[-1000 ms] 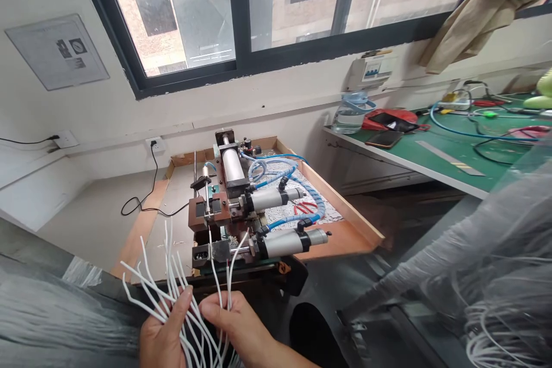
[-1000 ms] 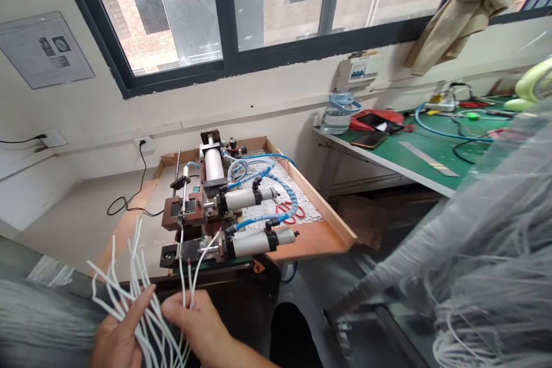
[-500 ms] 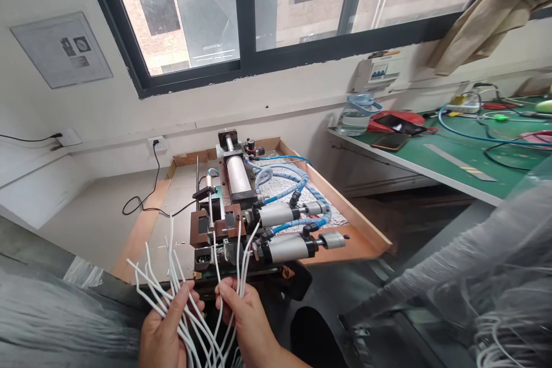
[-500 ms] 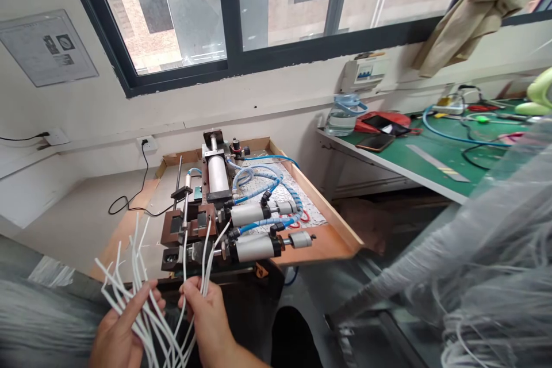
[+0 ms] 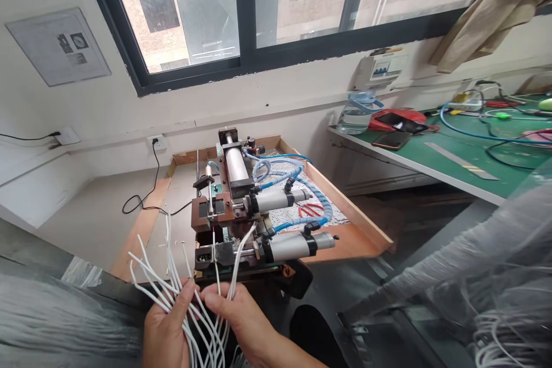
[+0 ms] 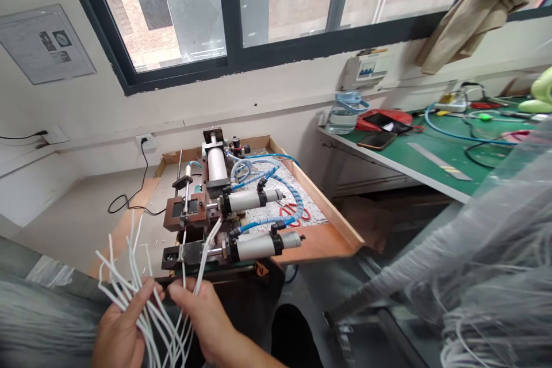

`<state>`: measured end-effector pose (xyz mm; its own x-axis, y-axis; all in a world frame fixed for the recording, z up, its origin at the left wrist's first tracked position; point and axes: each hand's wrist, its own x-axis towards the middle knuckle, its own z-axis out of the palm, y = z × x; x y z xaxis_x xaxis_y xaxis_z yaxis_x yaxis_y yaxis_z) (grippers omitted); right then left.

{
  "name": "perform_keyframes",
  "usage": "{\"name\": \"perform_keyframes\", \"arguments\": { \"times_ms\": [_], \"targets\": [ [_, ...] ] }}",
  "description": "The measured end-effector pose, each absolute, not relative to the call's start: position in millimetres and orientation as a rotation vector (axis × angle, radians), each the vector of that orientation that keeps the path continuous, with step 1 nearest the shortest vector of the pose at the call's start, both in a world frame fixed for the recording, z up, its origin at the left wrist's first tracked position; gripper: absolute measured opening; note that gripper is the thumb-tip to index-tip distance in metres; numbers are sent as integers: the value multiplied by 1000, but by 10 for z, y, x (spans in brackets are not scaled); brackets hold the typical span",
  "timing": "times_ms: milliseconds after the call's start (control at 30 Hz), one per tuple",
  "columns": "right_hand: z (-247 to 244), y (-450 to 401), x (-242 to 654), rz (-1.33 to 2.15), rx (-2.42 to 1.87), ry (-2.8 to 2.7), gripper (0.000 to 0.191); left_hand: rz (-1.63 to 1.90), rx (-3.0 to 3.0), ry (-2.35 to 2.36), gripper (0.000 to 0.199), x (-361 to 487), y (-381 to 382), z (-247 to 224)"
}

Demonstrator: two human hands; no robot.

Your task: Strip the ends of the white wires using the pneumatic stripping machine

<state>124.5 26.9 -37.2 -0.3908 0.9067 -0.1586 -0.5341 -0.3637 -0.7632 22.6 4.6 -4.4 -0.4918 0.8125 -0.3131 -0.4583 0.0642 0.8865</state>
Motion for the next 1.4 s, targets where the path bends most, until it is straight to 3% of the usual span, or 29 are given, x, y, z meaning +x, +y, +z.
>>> {"name": "perform_keyframes", "arguments": {
  "times_ms": [567, 800, 1000, 1400],
  "targets": [
    [-381, 278, 1228, 1676, -848, -673, 24, 1551, 464, 1436, 26, 116, 48, -69],
    [-403, 310, 1206, 1757, -878, -562, 23, 1625, 429, 1417, 21, 192, 59, -49],
    [-300, 278, 1208, 1997, -663, -803, 34, 1625, 520, 1370, 30, 190, 27, -142],
    [-451, 203, 1248, 1748, -922, -735, 32, 1563, 367, 1359, 32, 199, -8, -67]
  ]
}}
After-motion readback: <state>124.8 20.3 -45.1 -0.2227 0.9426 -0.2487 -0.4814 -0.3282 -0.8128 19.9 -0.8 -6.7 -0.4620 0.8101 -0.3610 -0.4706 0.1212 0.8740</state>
